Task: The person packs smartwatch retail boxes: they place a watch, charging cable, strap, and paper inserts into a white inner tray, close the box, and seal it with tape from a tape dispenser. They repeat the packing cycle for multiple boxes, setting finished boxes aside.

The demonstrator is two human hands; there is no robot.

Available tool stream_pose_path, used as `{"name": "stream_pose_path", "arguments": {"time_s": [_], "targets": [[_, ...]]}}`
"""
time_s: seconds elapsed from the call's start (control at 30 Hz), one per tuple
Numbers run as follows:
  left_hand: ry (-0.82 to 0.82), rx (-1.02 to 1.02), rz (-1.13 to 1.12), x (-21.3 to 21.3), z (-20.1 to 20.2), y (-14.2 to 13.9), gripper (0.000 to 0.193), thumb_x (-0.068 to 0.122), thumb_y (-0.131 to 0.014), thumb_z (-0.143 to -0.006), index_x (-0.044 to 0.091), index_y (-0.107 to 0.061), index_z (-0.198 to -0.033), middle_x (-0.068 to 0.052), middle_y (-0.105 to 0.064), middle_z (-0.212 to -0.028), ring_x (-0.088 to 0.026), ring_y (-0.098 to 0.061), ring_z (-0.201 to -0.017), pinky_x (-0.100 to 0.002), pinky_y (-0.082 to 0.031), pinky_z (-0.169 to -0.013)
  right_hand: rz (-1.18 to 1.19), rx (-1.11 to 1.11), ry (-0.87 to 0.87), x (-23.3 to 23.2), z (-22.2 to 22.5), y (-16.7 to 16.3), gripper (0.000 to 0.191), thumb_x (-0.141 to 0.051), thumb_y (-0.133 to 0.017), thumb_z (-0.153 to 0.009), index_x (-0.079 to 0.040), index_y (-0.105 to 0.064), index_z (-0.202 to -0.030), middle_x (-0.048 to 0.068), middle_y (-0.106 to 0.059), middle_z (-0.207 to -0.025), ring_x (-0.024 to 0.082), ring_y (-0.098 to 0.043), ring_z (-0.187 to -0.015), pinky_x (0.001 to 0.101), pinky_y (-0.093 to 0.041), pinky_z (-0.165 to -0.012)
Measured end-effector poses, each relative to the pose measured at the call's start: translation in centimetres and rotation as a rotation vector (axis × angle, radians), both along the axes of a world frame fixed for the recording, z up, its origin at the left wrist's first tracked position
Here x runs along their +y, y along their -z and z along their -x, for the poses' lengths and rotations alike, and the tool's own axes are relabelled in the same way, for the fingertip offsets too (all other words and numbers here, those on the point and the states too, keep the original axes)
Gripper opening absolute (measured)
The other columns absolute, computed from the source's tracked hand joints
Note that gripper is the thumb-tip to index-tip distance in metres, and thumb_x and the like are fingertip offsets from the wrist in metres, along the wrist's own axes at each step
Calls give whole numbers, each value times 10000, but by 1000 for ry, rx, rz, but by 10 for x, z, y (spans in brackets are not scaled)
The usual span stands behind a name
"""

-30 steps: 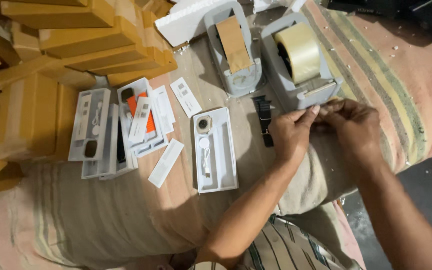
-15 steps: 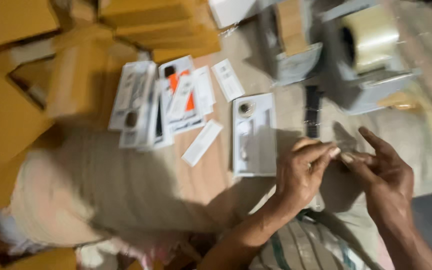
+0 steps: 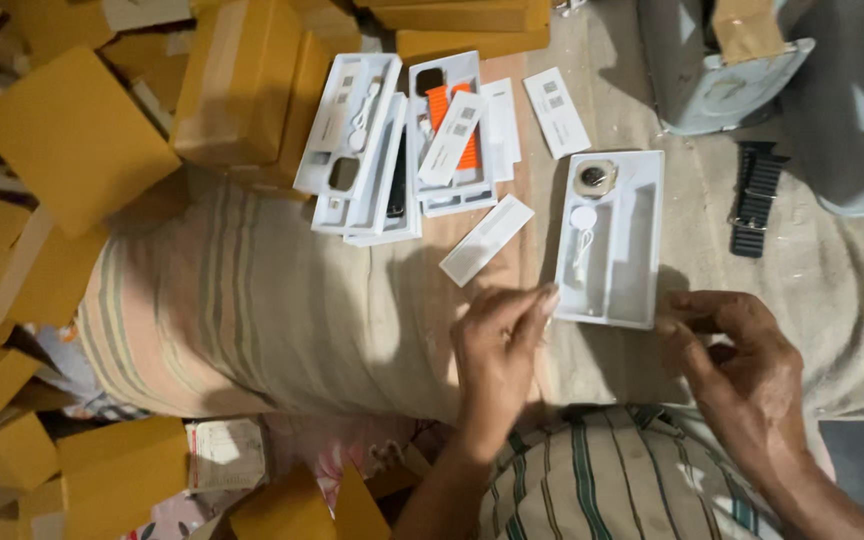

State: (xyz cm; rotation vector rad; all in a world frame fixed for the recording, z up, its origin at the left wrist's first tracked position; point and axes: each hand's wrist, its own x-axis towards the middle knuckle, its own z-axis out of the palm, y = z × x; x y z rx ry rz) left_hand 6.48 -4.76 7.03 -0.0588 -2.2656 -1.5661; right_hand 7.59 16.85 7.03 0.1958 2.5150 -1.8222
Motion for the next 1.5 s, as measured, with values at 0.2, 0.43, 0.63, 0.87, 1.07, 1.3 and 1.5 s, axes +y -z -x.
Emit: {"name": "stream_pose_path", "arguments": {"time_s": [0.2, 0.43, 0.63, 0.87, 1.07, 1.3, 1.5], "targets": [[82, -61, 190, -12, 48, -5, 183, 194, -776, -912, 13, -763, -941, -152, -704, -803, -257, -669, -677, -382, -513, -637, -81, 215, -56, -7, 5, 8, 181, 35, -649, -952, -12, -730, -1107, 125, -612, -1251, 182, -659, -1052, 272, -616, -809], [149, -178, 389, 0, 78, 2, 228, 250, -745, -900, 29, -767, -850, -197, -670, -728, -372, -657, -658, -449, -488, -604, -179, 296, -67, -9, 10, 3, 295, 19, -660, -881, -58, -737, -1156, 117, -539, -1324, 211, -522, -1247, 290, -544, -933], [149, -268, 451, 1, 85, 4, 240, 256, -729, -903, 42, -760, -799, -182, -676, -689, -359, -673, -624, -467, -497, -605, -467, 400, -131, -9, 22, 0, 276, -10, -705, -871, -96, -772, -1125, 137, -579, -1347, 304, -414, -1311, 425, -473, -1016], [145, -220, 497, 7, 90, 10, 187, 204, -725, -872, 54, -755, -765, -194, -676, -698, -386, -682, -672, -489, -519, -638, -610, 511, -233, -16, 42, 7, 342, -60, -712, -859, -130, -775, -1187, 188, -507, -1494, 412, -318, -1461, 508, -361, -1200], [142, -200, 531, 9, 94, 17, 197, 176, -719, -871, 48, -748, -725, -195, -697, -738, -386, -700, -715, -500, -545, -702, -844, 586, -336, -26, 59, 10, 449, -110, -740, -761, -151, -776, -1207, 244, -441, -1517, 448, -284, -1490, 555, -310, -1249], [121, -224, 547, 14, 97, 24, 202, 198, -737, -859, 48, -766, -726, -202, -713, -773, -395, -703, -741, -496, -549, -701, -994, 504, -419, -43, 62, 5, 557, -281, -715, -699, -159, -749, -1240, 291, -412, -1505, 480, -257, -1458, 604, -319, -1118], [137, -231, 617, 10, 99, 18, 266, 253, -739, -883, 30, -756, -739, -213, -699, -764, -393, -710, -738, -477, -563, -685, -1065, 551, -393, -49, 59, 12, 479, -306, -685, -849, -92, -724, -1275, 230, -468, -1473, 439, -312, -1501, 580, -359, -1145]]}}
